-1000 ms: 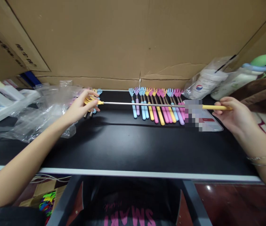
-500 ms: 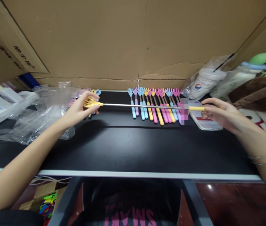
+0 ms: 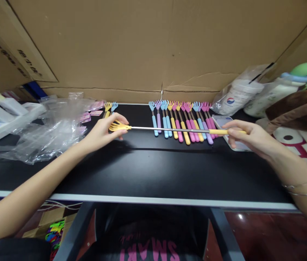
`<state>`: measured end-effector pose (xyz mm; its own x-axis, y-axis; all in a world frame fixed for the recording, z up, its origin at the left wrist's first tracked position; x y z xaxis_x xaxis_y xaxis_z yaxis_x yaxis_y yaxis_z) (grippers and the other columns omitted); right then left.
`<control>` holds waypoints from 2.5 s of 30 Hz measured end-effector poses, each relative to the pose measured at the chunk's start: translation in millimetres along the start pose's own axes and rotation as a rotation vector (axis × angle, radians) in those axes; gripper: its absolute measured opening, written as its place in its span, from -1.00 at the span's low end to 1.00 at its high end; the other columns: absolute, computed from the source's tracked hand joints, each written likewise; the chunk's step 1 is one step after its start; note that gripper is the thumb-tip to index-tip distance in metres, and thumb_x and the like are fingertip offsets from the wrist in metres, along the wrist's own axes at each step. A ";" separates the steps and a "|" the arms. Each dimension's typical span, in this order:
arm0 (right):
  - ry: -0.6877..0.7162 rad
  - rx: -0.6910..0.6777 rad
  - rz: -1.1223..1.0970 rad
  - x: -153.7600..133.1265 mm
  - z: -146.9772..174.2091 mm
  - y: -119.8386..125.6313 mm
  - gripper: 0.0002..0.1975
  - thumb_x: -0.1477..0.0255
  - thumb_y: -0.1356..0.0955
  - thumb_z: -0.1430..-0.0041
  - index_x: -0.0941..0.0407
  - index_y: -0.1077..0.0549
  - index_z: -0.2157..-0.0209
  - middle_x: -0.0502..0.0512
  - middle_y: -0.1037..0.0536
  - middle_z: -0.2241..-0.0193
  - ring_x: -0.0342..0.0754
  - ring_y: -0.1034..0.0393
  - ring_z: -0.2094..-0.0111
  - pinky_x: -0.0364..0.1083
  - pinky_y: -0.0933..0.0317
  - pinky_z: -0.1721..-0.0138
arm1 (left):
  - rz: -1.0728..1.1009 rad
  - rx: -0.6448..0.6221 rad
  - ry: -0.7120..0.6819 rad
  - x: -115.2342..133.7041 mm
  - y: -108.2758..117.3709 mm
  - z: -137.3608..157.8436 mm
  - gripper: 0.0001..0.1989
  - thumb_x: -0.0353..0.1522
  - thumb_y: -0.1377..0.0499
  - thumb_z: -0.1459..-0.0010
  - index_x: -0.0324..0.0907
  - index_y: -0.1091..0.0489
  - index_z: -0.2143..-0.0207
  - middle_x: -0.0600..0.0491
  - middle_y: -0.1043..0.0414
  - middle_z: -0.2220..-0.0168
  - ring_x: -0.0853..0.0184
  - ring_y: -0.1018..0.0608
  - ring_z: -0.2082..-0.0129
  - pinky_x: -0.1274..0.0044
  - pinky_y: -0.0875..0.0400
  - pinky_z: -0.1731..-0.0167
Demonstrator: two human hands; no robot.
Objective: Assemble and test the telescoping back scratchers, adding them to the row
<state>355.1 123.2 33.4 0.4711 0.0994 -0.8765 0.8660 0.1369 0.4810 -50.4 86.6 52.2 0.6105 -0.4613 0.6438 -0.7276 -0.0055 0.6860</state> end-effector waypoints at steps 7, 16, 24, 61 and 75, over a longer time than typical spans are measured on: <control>0.054 -0.060 0.053 -17.6 7.1 -26.7 -0.59 0.08 -0.40 0.11 0.10 -0.42 0.31 0.03 -0.54 0.51 -0.18 -0.28 0.69 -0.15 -0.03 0.60 | 0.042 -0.084 -0.032 19.8 -23.4 2.4 -0.73 -0.17 -0.12 -0.12 -0.16 -0.26 0.23 0.03 -0.45 0.28 0.37 -0.52 0.49 0.53 -0.37 0.39; 0.109 -0.063 0.042 -27.1 9.9 -31.3 -0.61 0.10 -0.39 0.07 0.12 -0.39 0.33 0.06 -0.52 0.51 -0.19 -0.28 0.68 -0.16 -0.03 0.63 | 0.001 -0.086 -0.094 23.6 -22.2 4.9 -0.71 -0.20 -0.08 -0.17 -0.18 -0.24 0.13 -0.02 -0.40 0.16 0.36 -0.52 0.39 0.54 -0.36 0.32; 0.170 -0.110 0.073 -30.6 13.9 -30.7 -0.63 0.17 -0.39 -0.01 0.15 -0.36 0.25 0.06 -0.51 0.47 -0.22 -0.29 0.61 -0.17 -0.09 0.55 | -0.013 -0.089 -0.119 27.2 -19.9 5.9 -0.71 -0.22 -0.06 -0.20 -0.22 -0.21 0.12 -0.04 -0.39 0.19 0.33 -0.48 0.29 0.52 -0.34 0.25; 0.433 -0.334 0.650 -43.0 24.5 -78.8 -0.61 0.14 -0.20 -0.20 0.12 -0.45 0.17 0.01 -0.43 0.56 -0.17 -0.26 0.56 -0.17 -0.07 0.46 | -0.582 -0.237 -0.334 52.6 -53.6 11.0 -0.65 -0.18 0.14 -0.31 -0.09 -0.25 -0.01 0.05 -0.39 0.11 0.35 -0.49 0.21 0.59 -0.29 0.33; 0.067 -0.329 0.444 -2.3 14.6 10.8 -0.58 0.01 -0.27 -0.08 0.11 -0.42 0.38 0.01 -0.29 0.60 -0.19 -0.16 0.57 -0.15 -0.03 0.52 | -0.373 -0.316 0.045 -9.1 27.0 7.7 -0.59 -0.09 0.05 -0.25 -0.11 -0.28 -0.02 0.04 -0.36 -0.02 0.31 -0.43 0.13 0.53 -0.30 0.15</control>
<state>365.8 110.1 40.2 0.7580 0.2783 -0.5899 0.4837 0.3668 0.7947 -78.0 83.8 62.2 0.8294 -0.4405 0.3437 -0.3302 0.1099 0.9375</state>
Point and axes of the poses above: each hand's wrist, its own z-axis away from the middle knuckle, its own y-axis out of the back of the hand, x = y × z, the point moved 9 cm from there along -z, towards the middle knuckle
